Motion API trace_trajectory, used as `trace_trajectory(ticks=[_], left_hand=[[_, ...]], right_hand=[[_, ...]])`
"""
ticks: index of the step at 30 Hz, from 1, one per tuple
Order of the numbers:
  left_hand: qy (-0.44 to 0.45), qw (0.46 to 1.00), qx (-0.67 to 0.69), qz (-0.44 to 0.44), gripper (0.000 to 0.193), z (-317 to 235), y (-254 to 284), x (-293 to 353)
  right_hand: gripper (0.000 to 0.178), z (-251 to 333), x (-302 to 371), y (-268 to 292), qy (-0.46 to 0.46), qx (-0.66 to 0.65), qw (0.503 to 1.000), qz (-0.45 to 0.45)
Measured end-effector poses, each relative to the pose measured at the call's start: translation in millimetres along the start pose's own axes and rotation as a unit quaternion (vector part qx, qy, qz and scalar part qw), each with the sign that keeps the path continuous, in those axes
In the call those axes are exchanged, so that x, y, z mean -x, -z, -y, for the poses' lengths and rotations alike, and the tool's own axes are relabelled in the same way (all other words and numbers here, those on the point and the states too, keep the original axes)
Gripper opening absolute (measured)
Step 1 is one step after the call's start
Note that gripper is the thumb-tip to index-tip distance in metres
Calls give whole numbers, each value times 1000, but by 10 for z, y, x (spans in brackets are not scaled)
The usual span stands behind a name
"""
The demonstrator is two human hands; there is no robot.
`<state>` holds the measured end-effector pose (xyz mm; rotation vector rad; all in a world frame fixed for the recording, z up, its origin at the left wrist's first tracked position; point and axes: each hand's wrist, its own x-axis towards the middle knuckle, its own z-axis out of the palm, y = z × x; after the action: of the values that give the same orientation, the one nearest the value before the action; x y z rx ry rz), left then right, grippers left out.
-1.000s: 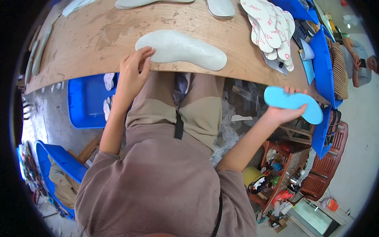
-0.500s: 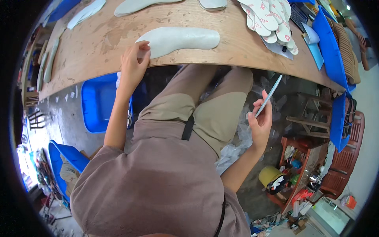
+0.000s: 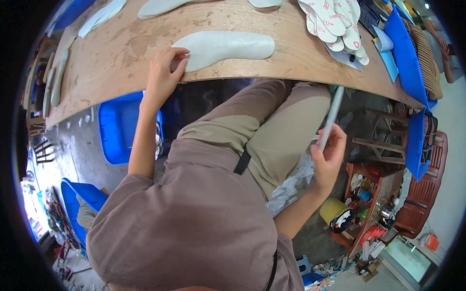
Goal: The person attaches patterned adhesive covers onto shoe insoles, bundles stacks of insoles using rubber bands, writes on them with a marker, and applies additional covers onto more insoles.
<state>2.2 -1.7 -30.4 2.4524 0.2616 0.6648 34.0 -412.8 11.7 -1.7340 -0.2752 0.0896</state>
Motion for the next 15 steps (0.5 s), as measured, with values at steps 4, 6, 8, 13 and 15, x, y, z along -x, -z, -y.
trace_trajectory(ticks=[4,6,8,13,15], left_hand=[[1,1000,-7,7,18,-40,21,5],[-5,1000,-8,5,18,-125,29,-21],[31,993,106,-40,23,-318,79,-22],[270,780,505,254,45,-861,408,-56],[289,800,452,269,43,-941,421,-68]], right_hand=[[74,222,-292,-89,87,77,993,-24],[73,343,-487,-115,105,149,983,20],[72,498,-669,-228,121,217,967,61],[66,701,-903,-771,218,404,859,226],[66,676,-1004,-843,243,378,860,242]])
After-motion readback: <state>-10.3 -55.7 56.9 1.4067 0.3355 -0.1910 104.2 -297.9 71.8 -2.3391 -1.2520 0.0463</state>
